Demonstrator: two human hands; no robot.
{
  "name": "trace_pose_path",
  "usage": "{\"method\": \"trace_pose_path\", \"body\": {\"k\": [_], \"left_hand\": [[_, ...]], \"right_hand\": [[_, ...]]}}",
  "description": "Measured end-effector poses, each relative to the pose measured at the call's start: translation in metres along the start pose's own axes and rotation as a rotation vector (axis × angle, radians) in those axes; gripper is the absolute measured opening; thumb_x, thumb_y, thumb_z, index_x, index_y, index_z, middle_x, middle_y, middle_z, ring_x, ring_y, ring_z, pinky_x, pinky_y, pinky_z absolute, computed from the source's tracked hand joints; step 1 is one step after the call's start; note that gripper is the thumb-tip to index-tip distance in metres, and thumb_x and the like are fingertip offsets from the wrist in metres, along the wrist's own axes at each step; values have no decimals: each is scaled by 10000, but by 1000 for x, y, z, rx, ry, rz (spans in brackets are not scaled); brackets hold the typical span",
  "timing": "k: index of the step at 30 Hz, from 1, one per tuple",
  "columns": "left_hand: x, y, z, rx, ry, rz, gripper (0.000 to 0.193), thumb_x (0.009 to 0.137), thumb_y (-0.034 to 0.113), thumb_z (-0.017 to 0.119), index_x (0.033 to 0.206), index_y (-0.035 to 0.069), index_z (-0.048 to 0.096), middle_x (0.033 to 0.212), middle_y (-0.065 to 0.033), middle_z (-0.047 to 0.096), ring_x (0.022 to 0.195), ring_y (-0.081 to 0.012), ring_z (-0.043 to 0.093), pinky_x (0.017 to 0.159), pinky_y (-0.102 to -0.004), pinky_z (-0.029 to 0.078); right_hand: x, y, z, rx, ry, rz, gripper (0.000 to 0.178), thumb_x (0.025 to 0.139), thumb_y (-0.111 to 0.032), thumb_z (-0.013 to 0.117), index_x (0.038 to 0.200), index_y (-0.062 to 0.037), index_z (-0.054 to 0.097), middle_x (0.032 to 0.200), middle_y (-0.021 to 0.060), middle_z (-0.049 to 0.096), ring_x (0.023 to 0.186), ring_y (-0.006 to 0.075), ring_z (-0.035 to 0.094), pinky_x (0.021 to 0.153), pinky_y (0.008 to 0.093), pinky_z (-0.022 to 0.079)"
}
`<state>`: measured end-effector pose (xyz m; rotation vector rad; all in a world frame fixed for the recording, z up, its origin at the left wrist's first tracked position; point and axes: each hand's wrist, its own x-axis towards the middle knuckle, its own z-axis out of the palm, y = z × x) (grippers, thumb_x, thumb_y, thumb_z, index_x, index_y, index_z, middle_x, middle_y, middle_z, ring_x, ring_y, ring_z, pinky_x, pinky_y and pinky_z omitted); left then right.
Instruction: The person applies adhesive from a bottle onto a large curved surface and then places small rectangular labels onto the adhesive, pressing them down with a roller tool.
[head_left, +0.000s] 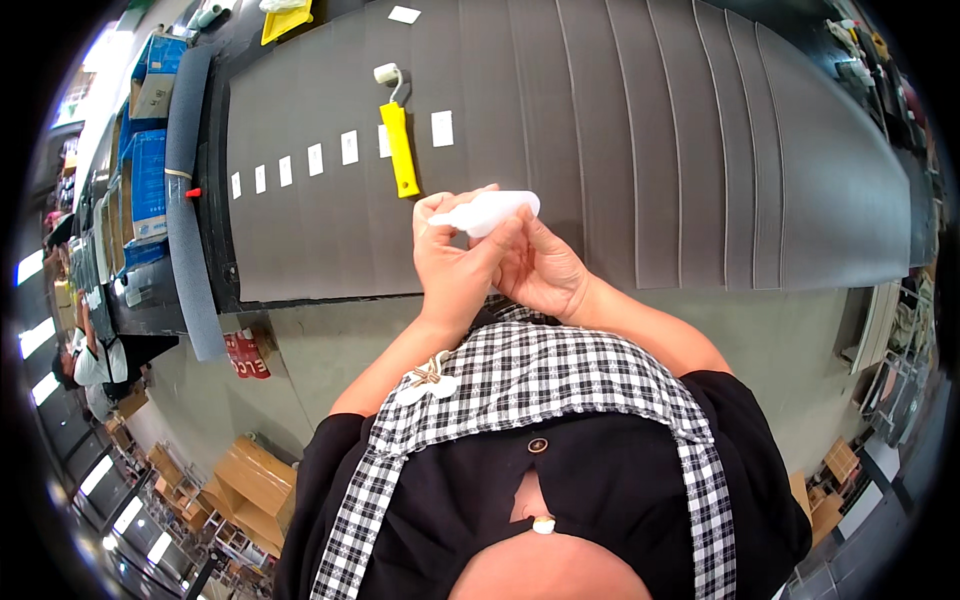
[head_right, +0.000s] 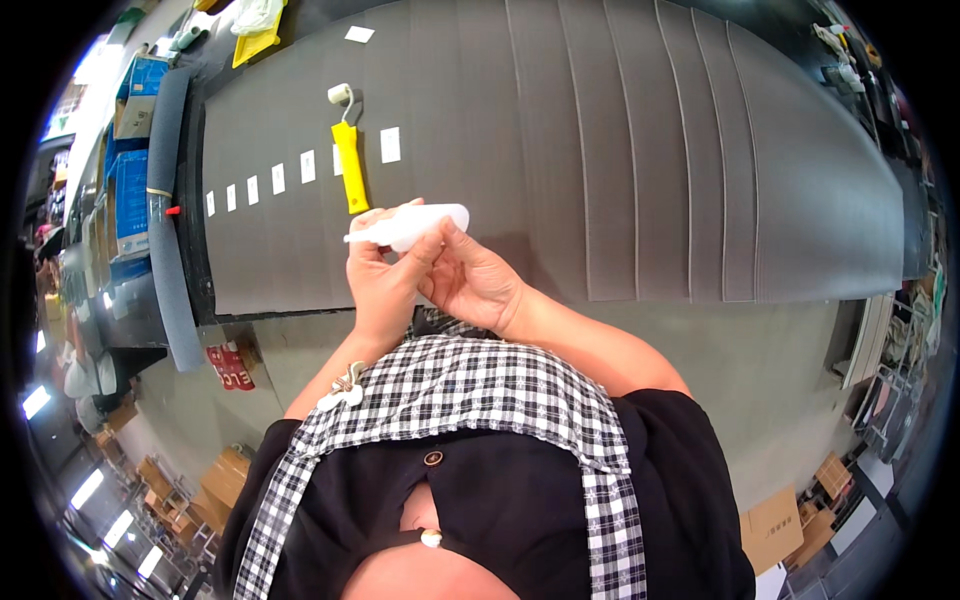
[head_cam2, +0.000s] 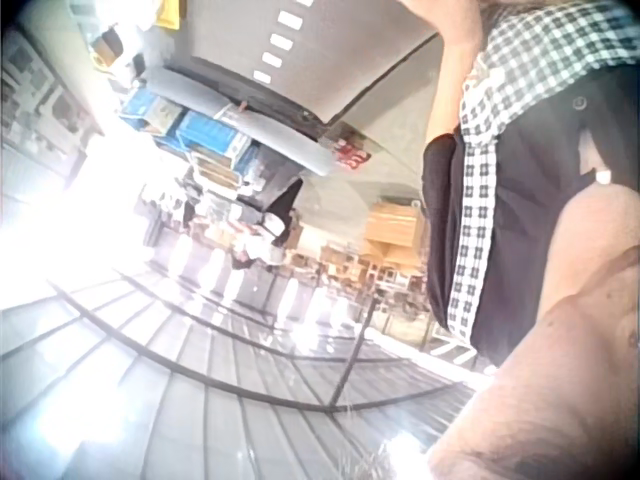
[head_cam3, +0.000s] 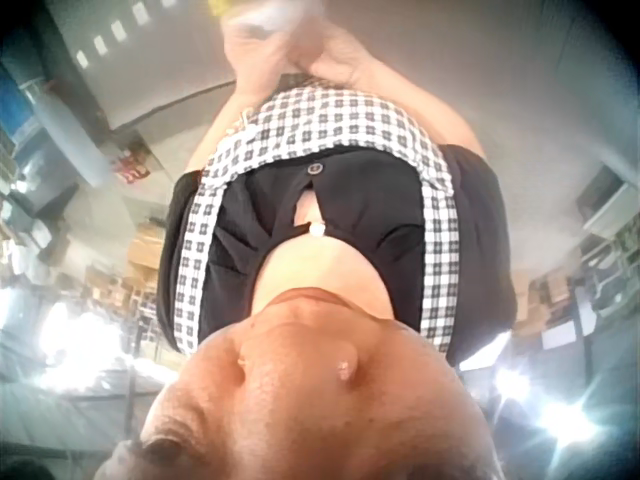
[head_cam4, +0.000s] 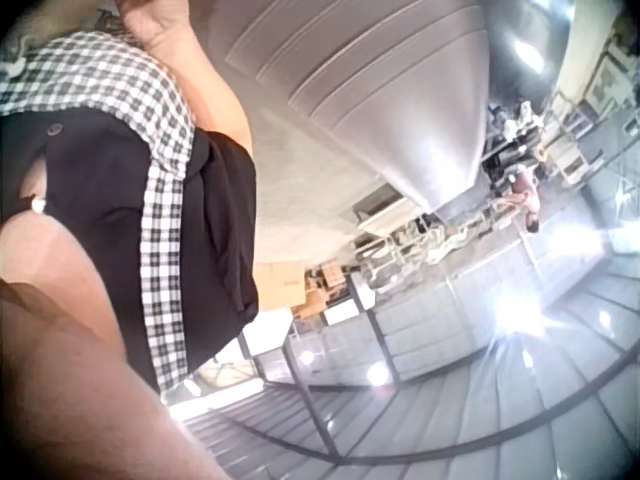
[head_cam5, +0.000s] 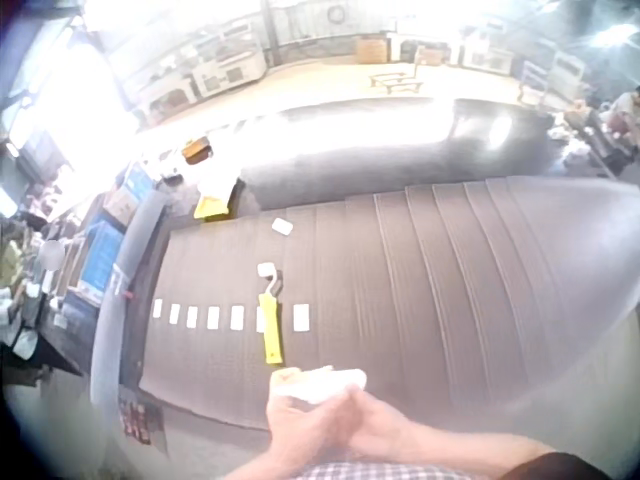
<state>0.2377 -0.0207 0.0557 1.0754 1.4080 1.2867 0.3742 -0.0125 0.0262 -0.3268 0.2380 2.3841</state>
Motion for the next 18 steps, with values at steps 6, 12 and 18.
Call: {"method": "trace_pose_path", "body": {"k": [6,12,18], "left_hand": [[-1,-20,15,-33,-36,-43,448,937,43,741,1323,19,515,1293,-121,619,1105,-160,642,963,-304,535],[14,-32,-17,710,-294,323,512,777,175,819,1237,57,628,1188,-112,609,1161,-336,570,1004,-439,476],[-14,-61,-21,807,-411,458,494,772,172,801,1241,103,661,1294,-96,591,1238,-330,538,1053,-448,452]], "right_hand": [[7,-1,5,139,96,-30,526,942,-393,737,1334,-92,557,1219,84,649,1114,194,641,1021,361,556],[30,-59,1,-365,209,-443,341,951,-285,758,1191,-73,639,1070,57,705,964,141,662,826,282,534],[40,-72,7,-887,372,-803,375,885,-139,828,1192,-17,651,1109,62,702,1016,150,670,860,277,552]]}}
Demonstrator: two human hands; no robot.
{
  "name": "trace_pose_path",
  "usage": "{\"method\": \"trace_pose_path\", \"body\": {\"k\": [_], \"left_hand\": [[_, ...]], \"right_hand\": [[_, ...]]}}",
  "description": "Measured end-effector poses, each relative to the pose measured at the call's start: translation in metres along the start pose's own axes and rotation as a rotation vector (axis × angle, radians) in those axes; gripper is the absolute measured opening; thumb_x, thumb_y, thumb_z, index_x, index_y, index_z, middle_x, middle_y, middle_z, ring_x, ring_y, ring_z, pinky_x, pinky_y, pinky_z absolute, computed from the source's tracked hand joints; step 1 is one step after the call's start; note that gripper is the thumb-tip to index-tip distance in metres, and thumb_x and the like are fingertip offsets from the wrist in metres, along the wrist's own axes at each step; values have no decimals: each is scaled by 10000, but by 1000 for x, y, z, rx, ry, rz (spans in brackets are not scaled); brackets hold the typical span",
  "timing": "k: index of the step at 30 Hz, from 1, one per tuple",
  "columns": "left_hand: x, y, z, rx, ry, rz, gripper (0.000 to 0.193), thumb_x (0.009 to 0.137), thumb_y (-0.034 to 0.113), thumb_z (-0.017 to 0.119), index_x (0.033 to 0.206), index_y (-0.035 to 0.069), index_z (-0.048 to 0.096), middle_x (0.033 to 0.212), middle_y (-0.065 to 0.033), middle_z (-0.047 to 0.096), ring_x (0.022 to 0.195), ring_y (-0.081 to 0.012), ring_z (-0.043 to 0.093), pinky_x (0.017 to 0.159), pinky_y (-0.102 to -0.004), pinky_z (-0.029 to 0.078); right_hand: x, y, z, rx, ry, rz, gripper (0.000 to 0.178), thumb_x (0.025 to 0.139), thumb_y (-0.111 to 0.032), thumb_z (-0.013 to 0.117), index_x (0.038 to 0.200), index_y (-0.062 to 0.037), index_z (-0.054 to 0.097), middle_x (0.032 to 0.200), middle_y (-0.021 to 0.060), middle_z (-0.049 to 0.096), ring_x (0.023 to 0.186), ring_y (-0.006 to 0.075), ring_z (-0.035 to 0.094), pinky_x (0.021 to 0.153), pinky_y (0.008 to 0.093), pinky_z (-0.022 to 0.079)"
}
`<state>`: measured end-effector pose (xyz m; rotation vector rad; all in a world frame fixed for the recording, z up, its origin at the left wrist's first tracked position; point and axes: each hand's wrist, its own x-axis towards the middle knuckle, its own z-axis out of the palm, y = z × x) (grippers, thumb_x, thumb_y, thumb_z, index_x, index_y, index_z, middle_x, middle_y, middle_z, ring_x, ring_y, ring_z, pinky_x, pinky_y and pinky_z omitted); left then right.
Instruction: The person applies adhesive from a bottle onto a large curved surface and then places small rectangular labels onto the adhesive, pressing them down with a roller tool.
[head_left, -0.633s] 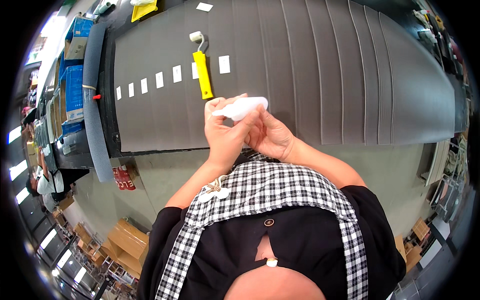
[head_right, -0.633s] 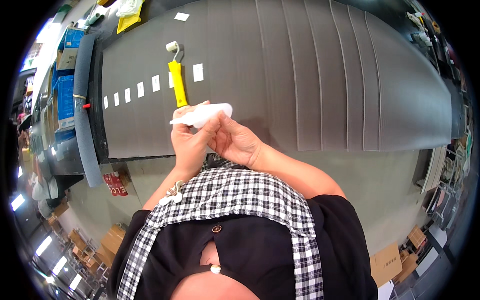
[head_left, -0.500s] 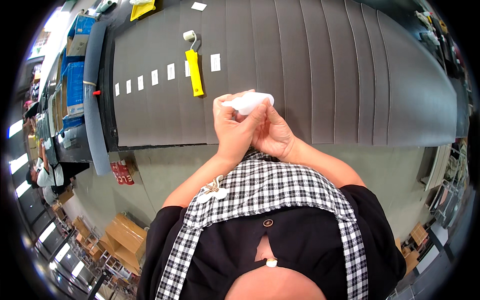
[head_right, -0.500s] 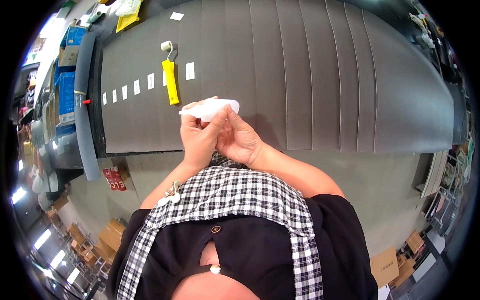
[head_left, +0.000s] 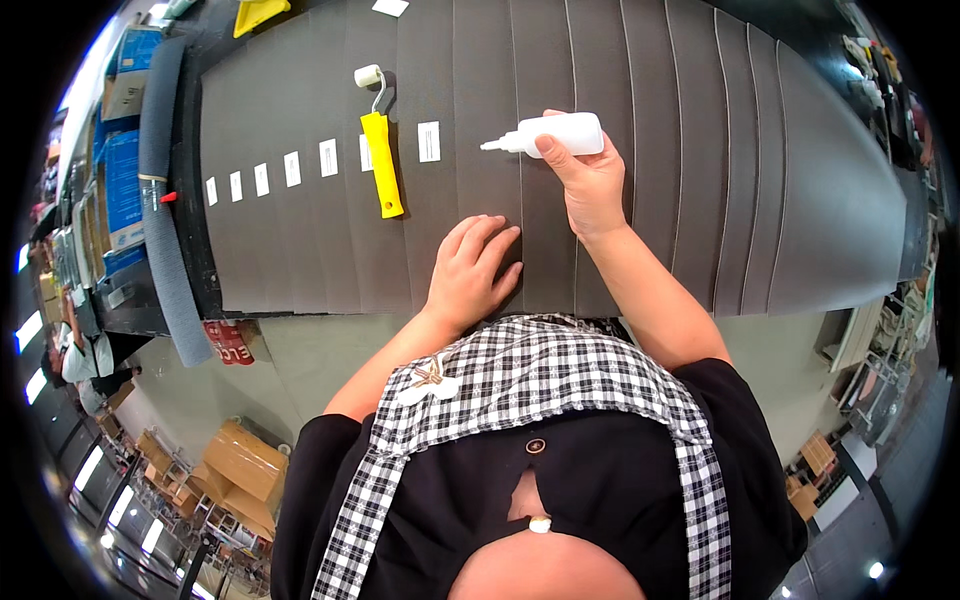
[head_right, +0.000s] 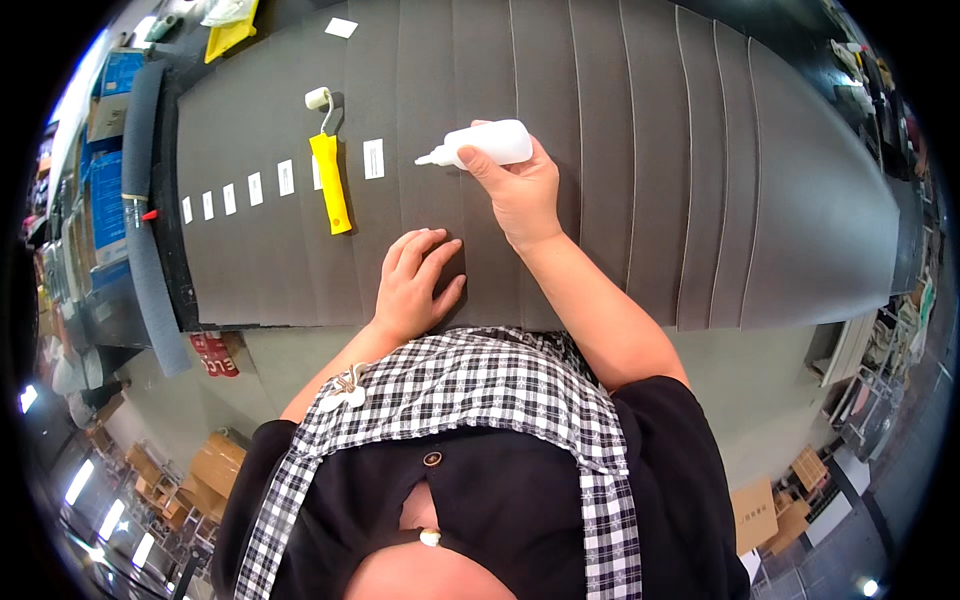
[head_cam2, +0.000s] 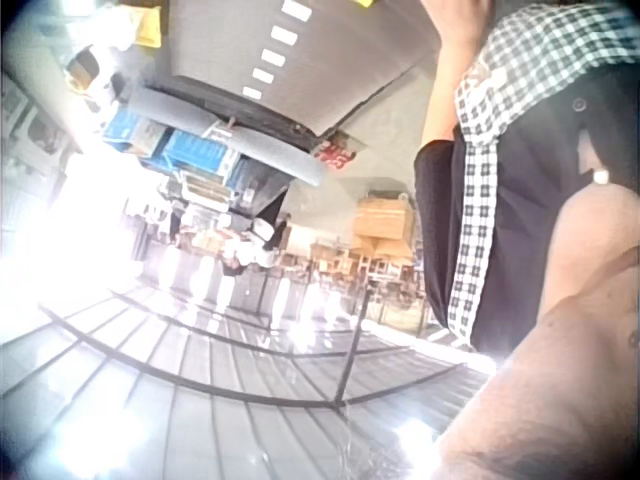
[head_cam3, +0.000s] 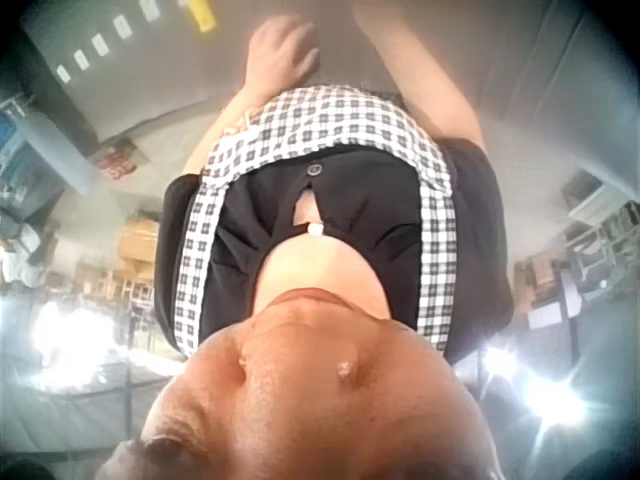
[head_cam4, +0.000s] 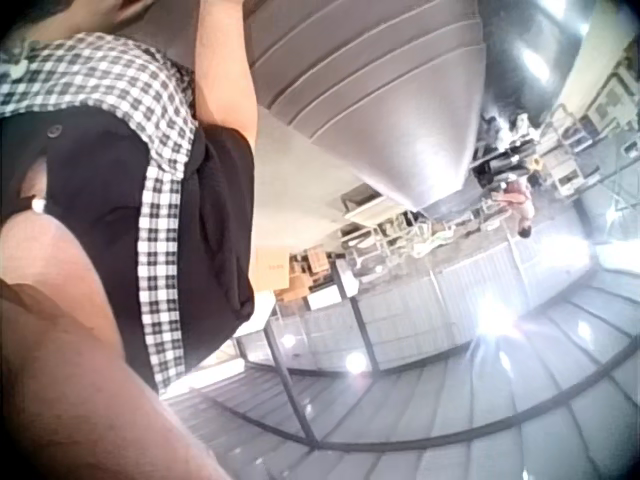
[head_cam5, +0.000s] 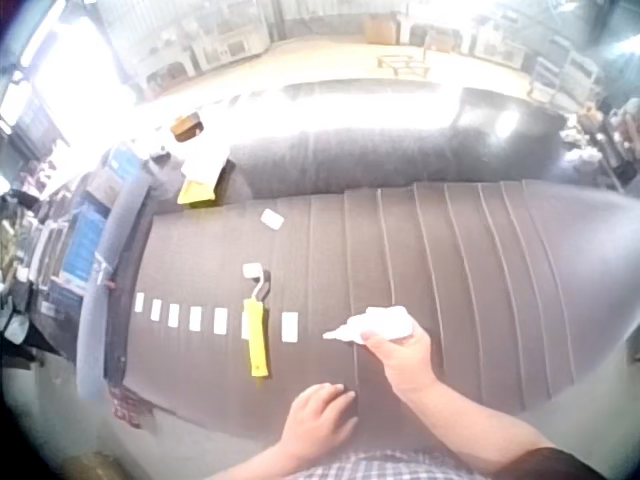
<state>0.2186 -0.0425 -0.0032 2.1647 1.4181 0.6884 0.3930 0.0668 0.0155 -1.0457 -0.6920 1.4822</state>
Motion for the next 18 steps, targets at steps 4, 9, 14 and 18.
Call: {"method": "trace_pose_path", "body": {"k": [4,9,14,18], "left_hand": [[-3,14,4,-50,-6,-13,497,758,185,802,1233,120,669,1303,-77,586,1245,-317,531,1048,-441,453],[1,19,-2,-33,12,33,485,723,206,792,1180,83,687,1230,-86,615,1152,-282,590,971,-402,517],[3,23,-4,-38,24,54,478,714,205,789,1168,86,698,1213,-85,619,1120,-274,604,936,-390,539],[-1,23,-5,-39,25,64,465,717,203,782,1162,91,706,1212,-81,620,1115,-264,604,935,-383,539]], "right_hand": [[1,-3,-1,-218,-23,-174,343,844,-136,865,1114,-5,699,1027,48,728,910,130,686,794,277,570],[3,-11,2,-622,-35,-447,301,782,-138,899,1013,-27,741,981,76,745,864,177,701,735,290,568],[8,-23,3,-811,-163,-681,360,786,-88,886,1090,10,719,1060,128,741,929,205,702,790,304,573],[6,-23,5,-859,-185,-715,369,765,-103,900,1071,2,722,1044,119,748,929,225,709,783,318,577]]}}
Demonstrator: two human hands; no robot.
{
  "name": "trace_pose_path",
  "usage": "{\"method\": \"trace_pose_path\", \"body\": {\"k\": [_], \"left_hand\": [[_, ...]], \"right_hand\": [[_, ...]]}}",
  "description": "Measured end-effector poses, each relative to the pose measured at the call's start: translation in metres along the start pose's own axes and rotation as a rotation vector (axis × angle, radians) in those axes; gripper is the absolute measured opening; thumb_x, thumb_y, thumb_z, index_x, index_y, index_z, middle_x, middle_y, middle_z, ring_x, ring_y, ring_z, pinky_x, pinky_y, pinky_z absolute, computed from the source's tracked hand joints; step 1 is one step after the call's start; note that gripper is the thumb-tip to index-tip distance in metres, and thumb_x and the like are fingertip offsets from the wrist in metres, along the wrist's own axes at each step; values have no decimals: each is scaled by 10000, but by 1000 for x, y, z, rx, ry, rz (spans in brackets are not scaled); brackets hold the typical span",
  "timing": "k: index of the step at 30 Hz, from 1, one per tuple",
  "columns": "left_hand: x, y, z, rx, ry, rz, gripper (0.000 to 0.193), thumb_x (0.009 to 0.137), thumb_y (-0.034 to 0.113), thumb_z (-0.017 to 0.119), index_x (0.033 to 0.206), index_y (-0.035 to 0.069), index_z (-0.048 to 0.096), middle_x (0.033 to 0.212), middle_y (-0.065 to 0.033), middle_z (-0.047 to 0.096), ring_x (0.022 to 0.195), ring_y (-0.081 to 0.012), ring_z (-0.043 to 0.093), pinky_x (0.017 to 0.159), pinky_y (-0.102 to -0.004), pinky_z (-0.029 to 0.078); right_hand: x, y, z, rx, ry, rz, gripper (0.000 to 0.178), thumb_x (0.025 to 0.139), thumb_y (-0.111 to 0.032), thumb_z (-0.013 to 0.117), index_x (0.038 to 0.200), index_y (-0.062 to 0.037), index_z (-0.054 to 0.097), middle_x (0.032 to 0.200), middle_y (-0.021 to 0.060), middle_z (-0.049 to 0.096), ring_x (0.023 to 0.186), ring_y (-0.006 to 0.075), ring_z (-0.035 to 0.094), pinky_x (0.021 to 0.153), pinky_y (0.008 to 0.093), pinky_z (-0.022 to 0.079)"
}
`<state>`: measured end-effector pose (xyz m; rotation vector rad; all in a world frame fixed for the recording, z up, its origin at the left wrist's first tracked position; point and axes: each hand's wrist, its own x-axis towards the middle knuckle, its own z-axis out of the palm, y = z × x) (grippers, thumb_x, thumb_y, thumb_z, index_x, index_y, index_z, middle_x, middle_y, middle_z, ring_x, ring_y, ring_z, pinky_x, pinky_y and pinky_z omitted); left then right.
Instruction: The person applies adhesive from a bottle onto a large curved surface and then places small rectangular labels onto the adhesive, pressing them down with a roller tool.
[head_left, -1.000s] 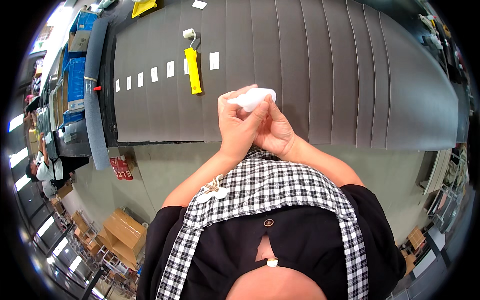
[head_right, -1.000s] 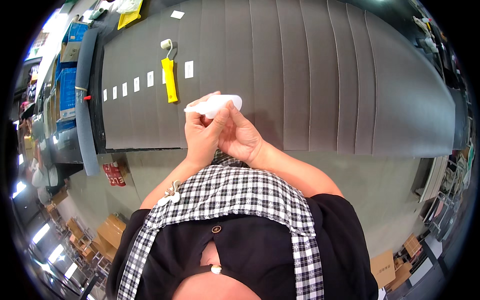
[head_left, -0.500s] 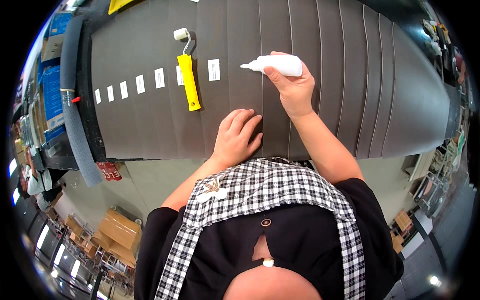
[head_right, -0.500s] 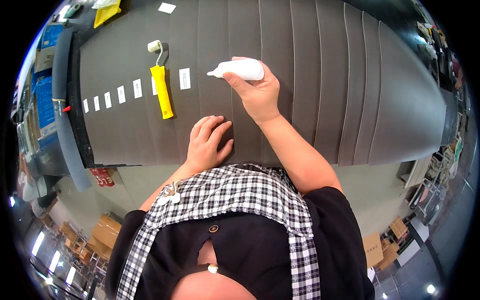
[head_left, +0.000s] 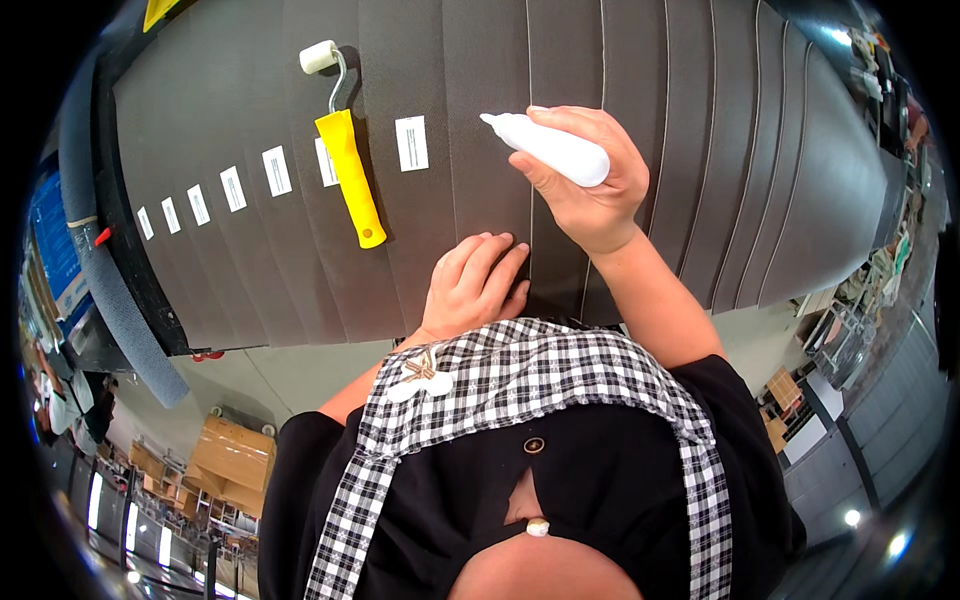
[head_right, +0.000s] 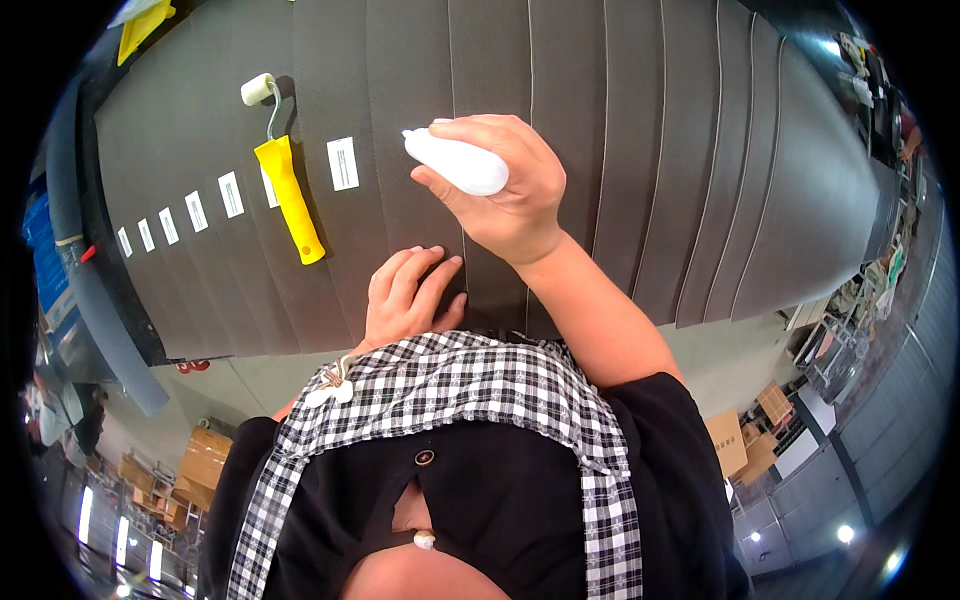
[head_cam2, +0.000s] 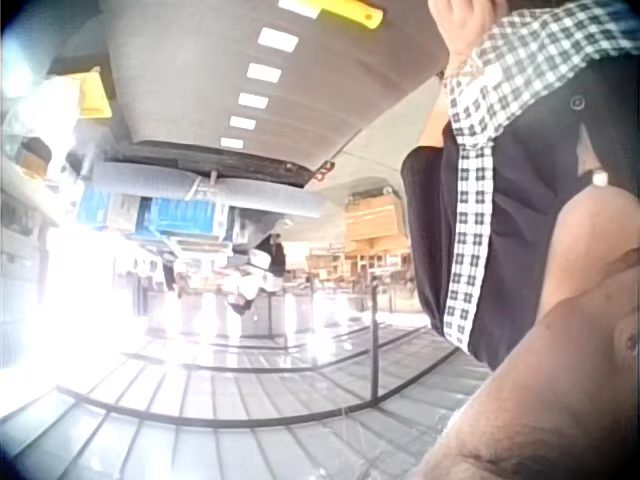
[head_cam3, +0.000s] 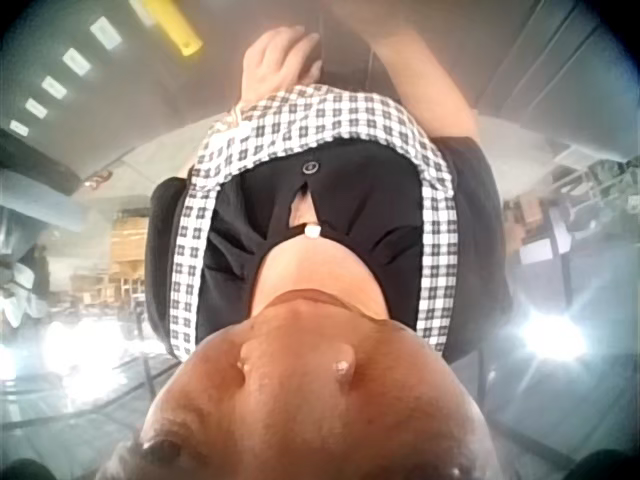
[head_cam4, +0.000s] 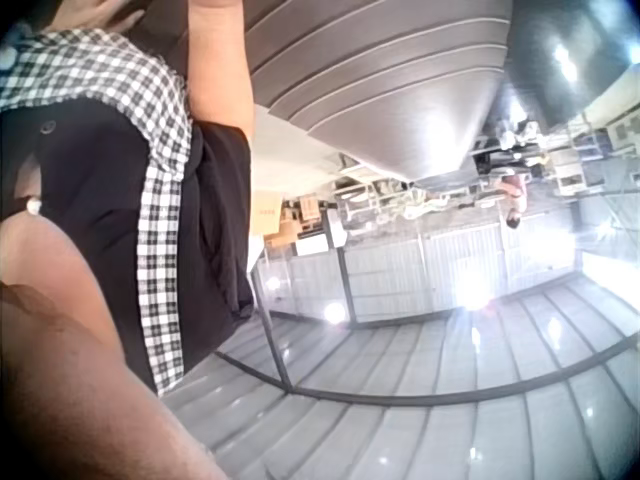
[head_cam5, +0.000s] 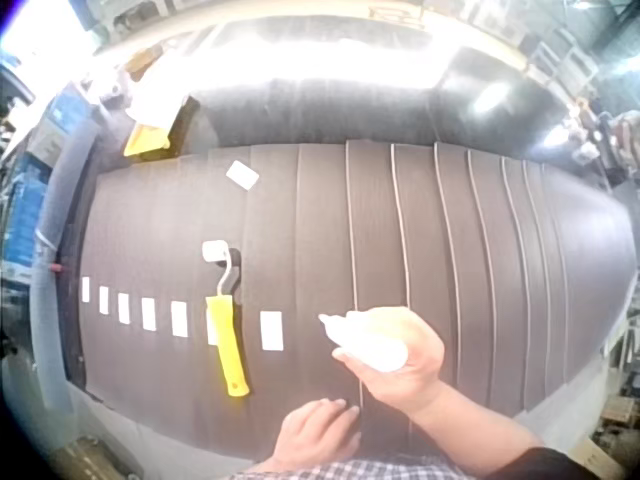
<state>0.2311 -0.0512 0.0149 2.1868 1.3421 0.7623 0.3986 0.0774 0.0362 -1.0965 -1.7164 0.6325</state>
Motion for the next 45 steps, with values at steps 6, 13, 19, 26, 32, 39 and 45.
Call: {"method": "trace_pose_path", "body": {"k": [6,13,19,26,32,39,45], "left_hand": [[-1,1,2,4,-6,0,449,734,219,769,1162,96,712,1216,-76,624,1111,-255,603,932,-378,538],[-8,-1,6,23,4,43,406,780,240,743,1159,98,717,1228,-73,617,1117,-247,592,923,-369,537],[-11,1,5,10,2,37,398,797,244,734,1166,97,714,1233,-74,614,1121,-250,590,927,-369,533],[-17,3,4,5,-22,19,409,797,236,738,1182,98,709,1235,-75,611,1127,-253,586,943,-374,527],[-15,2,3,0,-8,15,427,803,238,742,1204,97,700,1253,-77,598,1151,-257,571,961,-380,521],[-14,4,0,3,-14,4,428,807,240,741,1208,95,697,1254,-81,594,1156,-262,571,964,-385,522],[-13,1,1,2,-14,21,397,803,231,733,1173,89,711,1232,-86,609,1125,-262,591,942,-380,533]], "right_hand": [[2,1,6,-87,24,-88,415,663,-129,930,1031,-91,743,974,60,753,833,236,708,717,343,586],[-1,-5,3,-129,5,-126,436,644,-109,930,1035,-97,737,969,52,749,837,233,710,720,345,590],[-11,-15,0,-139,-53,-125,409,674,-103,929,1024,-37,726,998,88,755,886,262,721,768,350,600],[-25,-19,-1,-138,-68,-136,445,644,-76,934,1031,-36,718,1009,83,746,886,263,718,760,350,605],[-28,-24,0,-87,-69,-141,439,621,-58,924,1011,-38,722,981,81,741,861,265,718,730,351,603],[-28,-30,-3,-93,-66,-110,417,621,-45,902,1005,-62,739,953,66,738,834,245,718,701,338,596],[-11,-17,1,-103,-4,-148,433,635,-57,923,1021,-54,727,979,79,743,863,250,716,730,343,598]]}}
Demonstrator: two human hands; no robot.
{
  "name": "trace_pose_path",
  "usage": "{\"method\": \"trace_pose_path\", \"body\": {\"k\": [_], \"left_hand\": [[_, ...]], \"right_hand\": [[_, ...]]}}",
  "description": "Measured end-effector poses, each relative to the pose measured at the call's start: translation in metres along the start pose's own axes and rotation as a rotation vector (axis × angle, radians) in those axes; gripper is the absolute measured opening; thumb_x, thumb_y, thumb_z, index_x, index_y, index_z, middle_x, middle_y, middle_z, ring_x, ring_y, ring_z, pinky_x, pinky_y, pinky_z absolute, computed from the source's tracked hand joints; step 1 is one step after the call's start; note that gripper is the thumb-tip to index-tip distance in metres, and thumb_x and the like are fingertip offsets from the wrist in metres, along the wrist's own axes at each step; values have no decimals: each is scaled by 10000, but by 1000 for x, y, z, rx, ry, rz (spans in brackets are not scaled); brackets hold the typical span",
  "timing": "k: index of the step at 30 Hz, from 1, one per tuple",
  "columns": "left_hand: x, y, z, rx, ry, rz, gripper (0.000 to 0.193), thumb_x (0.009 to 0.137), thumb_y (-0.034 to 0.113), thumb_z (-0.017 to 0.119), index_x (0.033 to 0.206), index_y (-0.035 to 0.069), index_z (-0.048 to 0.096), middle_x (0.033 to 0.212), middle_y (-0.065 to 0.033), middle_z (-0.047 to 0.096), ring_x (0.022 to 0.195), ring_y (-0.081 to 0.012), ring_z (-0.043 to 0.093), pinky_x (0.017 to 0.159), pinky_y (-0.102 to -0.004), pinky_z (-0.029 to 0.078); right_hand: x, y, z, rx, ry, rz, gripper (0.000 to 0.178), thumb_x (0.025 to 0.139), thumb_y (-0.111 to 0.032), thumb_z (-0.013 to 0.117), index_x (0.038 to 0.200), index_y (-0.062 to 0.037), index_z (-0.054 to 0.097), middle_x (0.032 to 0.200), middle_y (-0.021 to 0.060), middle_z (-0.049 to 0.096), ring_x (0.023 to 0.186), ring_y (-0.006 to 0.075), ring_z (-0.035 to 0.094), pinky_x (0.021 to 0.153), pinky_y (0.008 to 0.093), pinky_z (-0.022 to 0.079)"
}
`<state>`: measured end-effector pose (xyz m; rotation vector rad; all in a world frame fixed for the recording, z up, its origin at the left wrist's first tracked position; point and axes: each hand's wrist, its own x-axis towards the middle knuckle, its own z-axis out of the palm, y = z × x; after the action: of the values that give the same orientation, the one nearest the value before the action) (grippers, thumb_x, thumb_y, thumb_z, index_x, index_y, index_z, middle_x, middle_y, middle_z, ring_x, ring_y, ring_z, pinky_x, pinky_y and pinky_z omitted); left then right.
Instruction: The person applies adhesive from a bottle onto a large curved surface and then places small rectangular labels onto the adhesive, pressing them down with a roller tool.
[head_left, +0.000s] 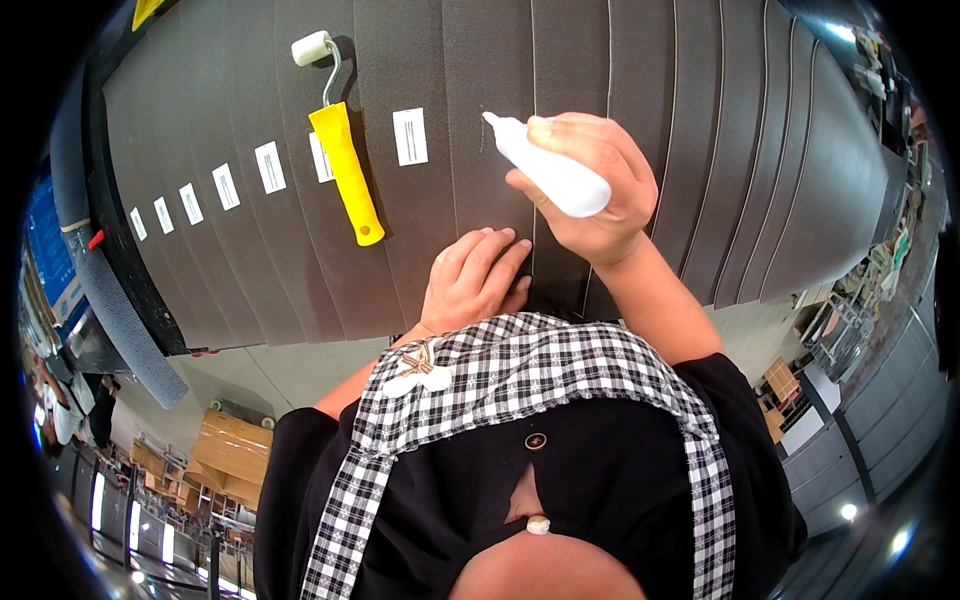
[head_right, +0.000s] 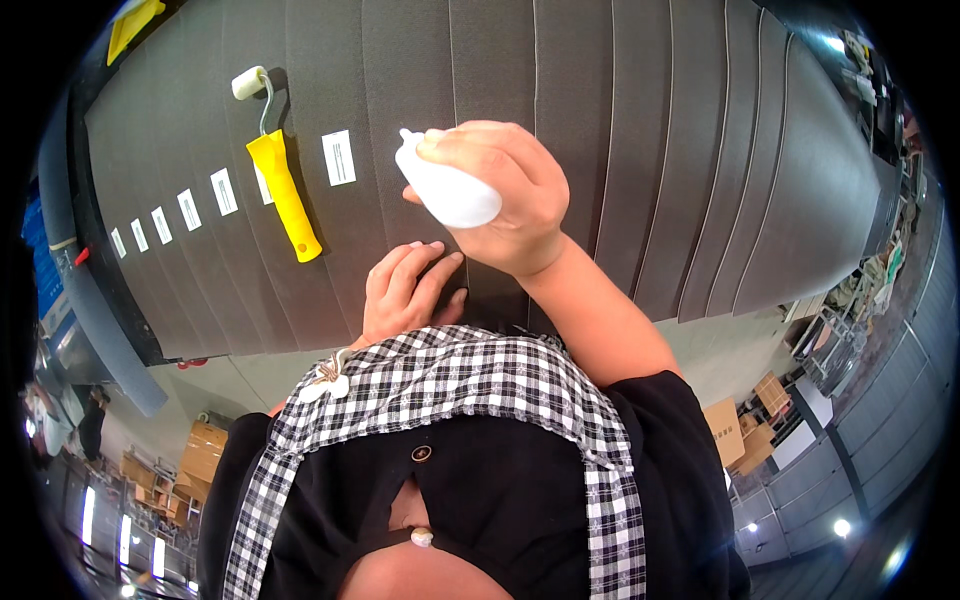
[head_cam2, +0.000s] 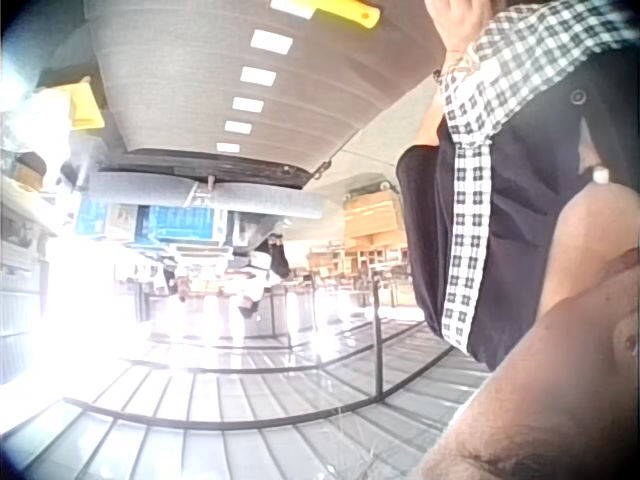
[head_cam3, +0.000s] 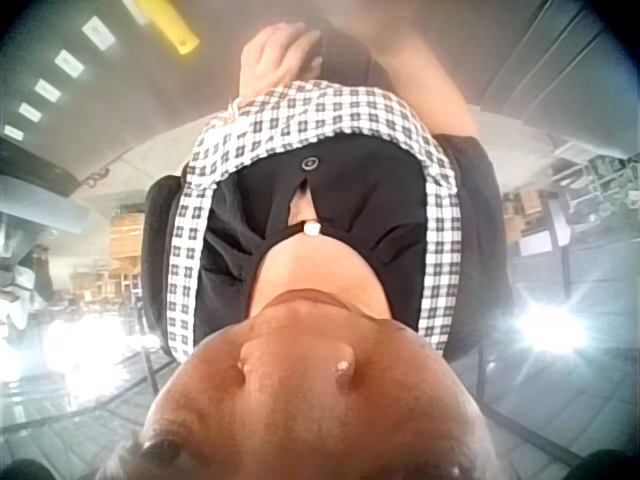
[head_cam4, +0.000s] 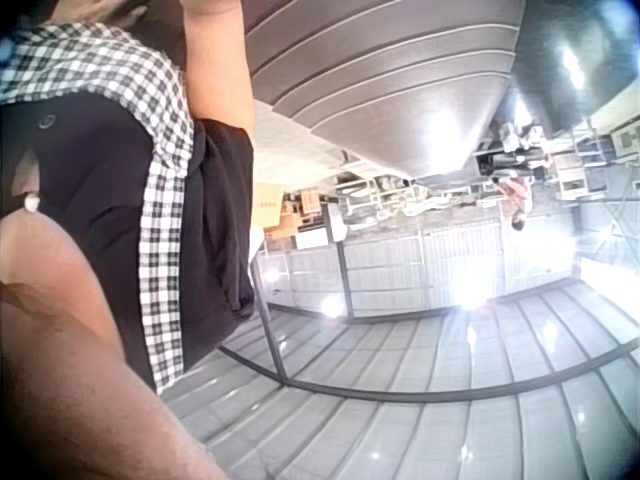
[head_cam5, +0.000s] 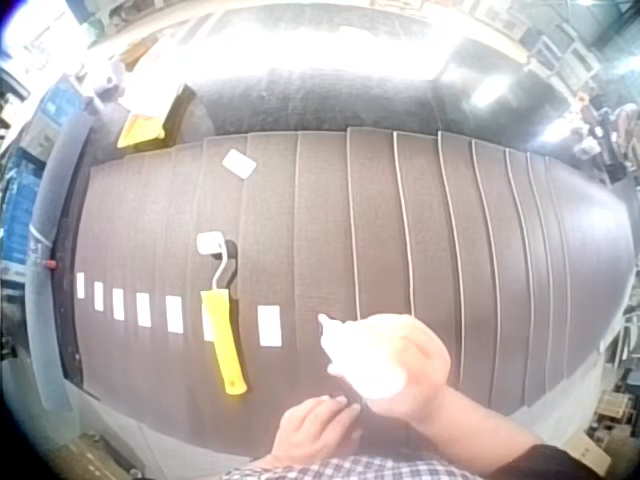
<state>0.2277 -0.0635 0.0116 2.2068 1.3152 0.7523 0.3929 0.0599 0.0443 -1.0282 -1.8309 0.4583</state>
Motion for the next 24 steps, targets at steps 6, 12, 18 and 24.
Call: {"method": "trace_pose_path", "body": {"k": [6,12,18,24], "left_hand": [[-1,-1,4,35,26,37,384,805,249,724,1157,96,721,1226,-79,614,1106,-249,592,928,-362,537],[-2,-3,7,44,51,52,377,809,266,720,1148,102,728,1227,-71,614,1108,-239,589,926,-356,536],[-2,1,3,28,13,12,388,797,249,732,1158,106,724,1234,-67,616,1133,-240,581,942,-363,531],[-1,3,2,27,9,-1,401,788,237,744,1166,104,718,1248,-69,606,1148,-246,573,947,-367,530]], "right_hand": [[3,9,3,16,10,1,431,631,-77,926,1017,-71,735,958,68,745,839,237,712,707,333,592],[2,10,-3,-11,-29,23,401,674,-99,927,1017,-33,731,987,97,755,876,256,719,764,352,601],[0,10,-7,-49,4,2,430,616,-66,926,1004,-63,740,961,77,746,820,243,706,689,331,592],[-11,2,-16,-45,-66,23,441,658,-76,927,1040,-27,712,1006,108,749,882,268,720,749,354,606]]}}
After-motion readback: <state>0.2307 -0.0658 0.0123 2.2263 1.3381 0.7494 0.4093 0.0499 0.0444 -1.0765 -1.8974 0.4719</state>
